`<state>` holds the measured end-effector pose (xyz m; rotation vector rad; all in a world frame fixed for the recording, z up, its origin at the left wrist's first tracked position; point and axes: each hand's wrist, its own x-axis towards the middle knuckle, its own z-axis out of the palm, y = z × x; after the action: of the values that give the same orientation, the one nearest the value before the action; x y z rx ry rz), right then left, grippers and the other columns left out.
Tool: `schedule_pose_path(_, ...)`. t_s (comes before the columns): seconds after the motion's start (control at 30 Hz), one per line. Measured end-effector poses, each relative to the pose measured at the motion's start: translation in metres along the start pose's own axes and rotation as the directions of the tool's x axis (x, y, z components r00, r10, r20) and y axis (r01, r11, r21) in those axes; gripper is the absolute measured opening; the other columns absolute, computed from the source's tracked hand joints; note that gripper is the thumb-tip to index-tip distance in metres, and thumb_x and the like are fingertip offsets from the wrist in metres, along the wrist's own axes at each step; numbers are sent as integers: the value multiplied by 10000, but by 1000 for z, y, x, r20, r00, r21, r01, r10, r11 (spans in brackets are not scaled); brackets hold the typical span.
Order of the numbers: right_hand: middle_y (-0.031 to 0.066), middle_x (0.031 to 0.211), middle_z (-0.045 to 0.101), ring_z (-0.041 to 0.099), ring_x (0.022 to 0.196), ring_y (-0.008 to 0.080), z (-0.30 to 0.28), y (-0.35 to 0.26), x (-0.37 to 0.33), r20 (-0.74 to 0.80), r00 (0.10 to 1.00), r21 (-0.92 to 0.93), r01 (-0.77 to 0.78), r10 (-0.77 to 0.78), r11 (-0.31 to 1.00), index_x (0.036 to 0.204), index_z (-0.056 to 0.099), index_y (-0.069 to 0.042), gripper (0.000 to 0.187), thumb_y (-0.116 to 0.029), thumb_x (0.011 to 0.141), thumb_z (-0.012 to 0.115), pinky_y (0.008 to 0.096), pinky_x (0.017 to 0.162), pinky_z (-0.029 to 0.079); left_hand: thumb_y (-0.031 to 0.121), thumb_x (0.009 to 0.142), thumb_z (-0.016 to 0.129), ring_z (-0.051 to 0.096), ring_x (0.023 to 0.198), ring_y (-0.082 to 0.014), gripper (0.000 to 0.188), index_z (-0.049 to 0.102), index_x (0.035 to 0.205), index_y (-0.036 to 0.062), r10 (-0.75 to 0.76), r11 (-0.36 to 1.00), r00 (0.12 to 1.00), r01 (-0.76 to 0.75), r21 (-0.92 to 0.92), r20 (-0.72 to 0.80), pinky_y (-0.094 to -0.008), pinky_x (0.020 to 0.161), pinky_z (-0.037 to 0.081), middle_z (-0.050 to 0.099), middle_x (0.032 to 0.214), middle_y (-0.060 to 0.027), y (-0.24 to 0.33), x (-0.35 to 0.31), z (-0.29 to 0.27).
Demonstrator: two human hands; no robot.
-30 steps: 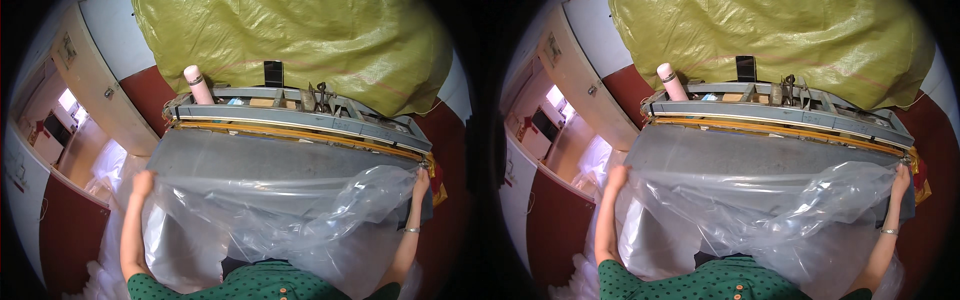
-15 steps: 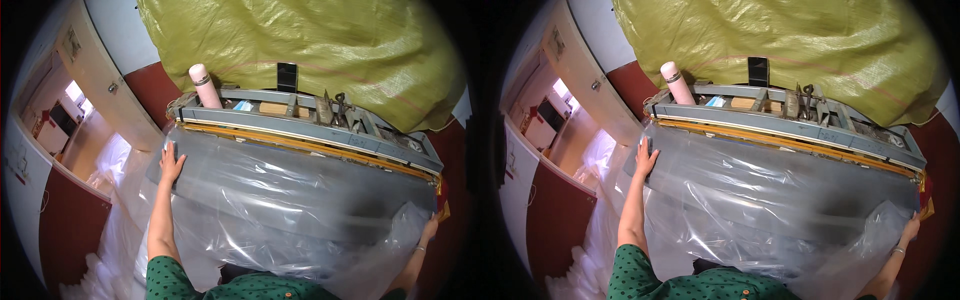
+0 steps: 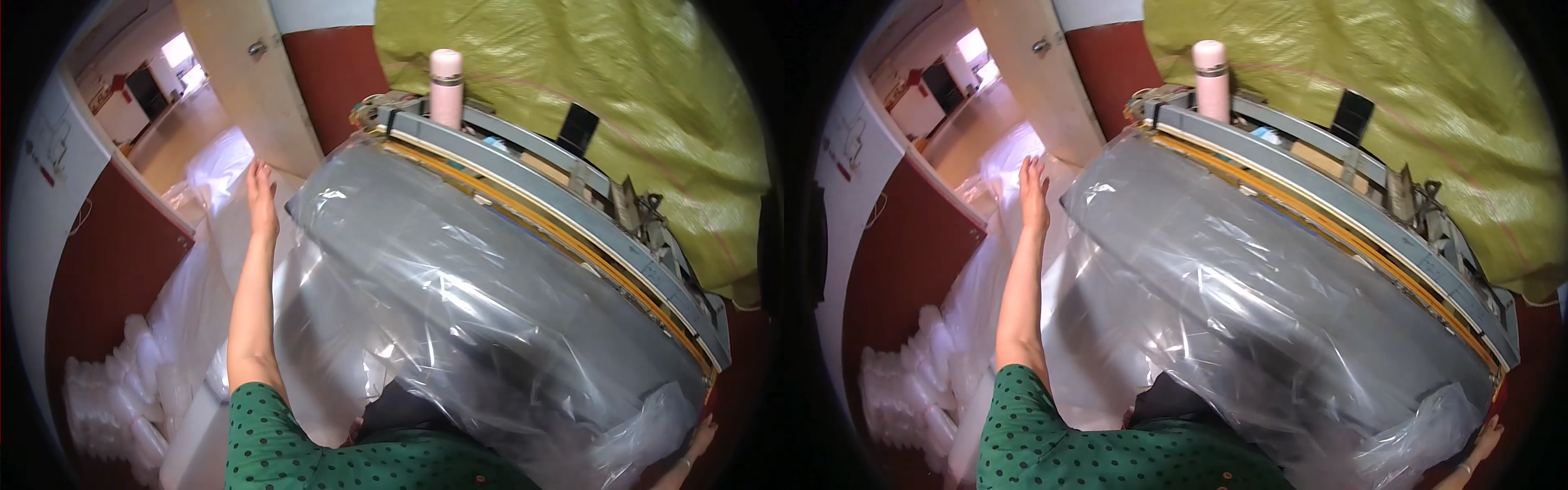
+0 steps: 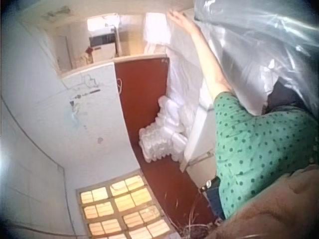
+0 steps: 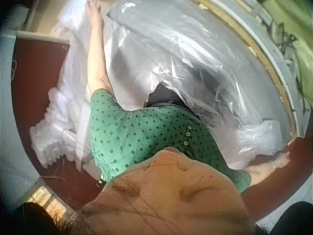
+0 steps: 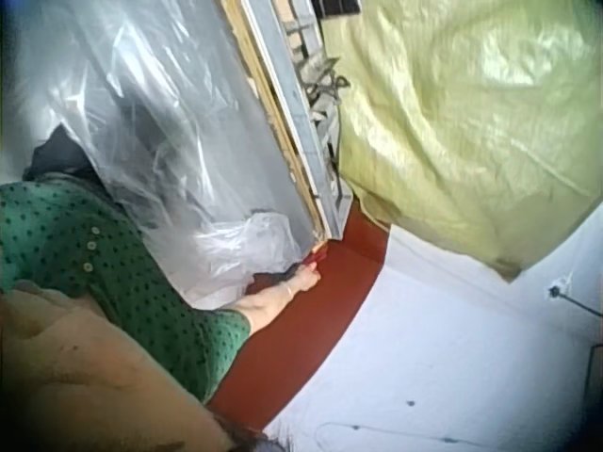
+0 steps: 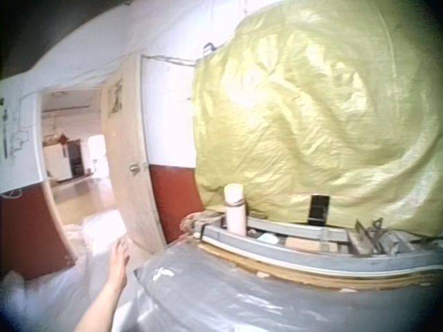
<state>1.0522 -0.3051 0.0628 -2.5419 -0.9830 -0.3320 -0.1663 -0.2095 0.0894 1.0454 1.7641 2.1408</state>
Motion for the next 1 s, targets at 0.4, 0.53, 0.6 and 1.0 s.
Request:
schedule_pose_path(0.4,85,714,510,458,660,140,-31,-262,-12,-40,719,246,680,-694,691,819,495,16,174,-144,874,532,280,632,407,7,749,474,528,979,-287,172,560,898,10,-67,297,918,-354,887,390,-377,753,498,561,1016,-126,-139,-167,-118)
schedule_pose_path(0.53,103,728,526,505,679,147,-64,-420,-108,-132,555,431,778,-821,457,851,516,24,94,-64,847,545,274,637,415,3,734,486,535,862,-280,68,518,791,20,-91,219,911,-375,901,402,-388,657,509,520,844,-117,-123,-172,-154)
schedule_pose_path(0.6,115,733,519,511,664,182,-92,-478,-171,-121,481,433,813,-868,390,849,520,21,79,-46,825,556,283,629,415,-8,742,470,531,862,-306,65,505,792,14,-127,233,901,-380,895,415,-409,668,492,524,861,-144,-114,-177,-163)
schedule_pose_path(1.0,135,797,554,573,658,295,-139,-619,-371,-85,76,396,918,-993,36,834,545,-2,177,-72,722,663,360,587,437,63,742,491,520,855,-394,121,547,806,-24,-56,242,906,420,875,-420,-449,752,411,557,858,-217,-87,-225,-353)
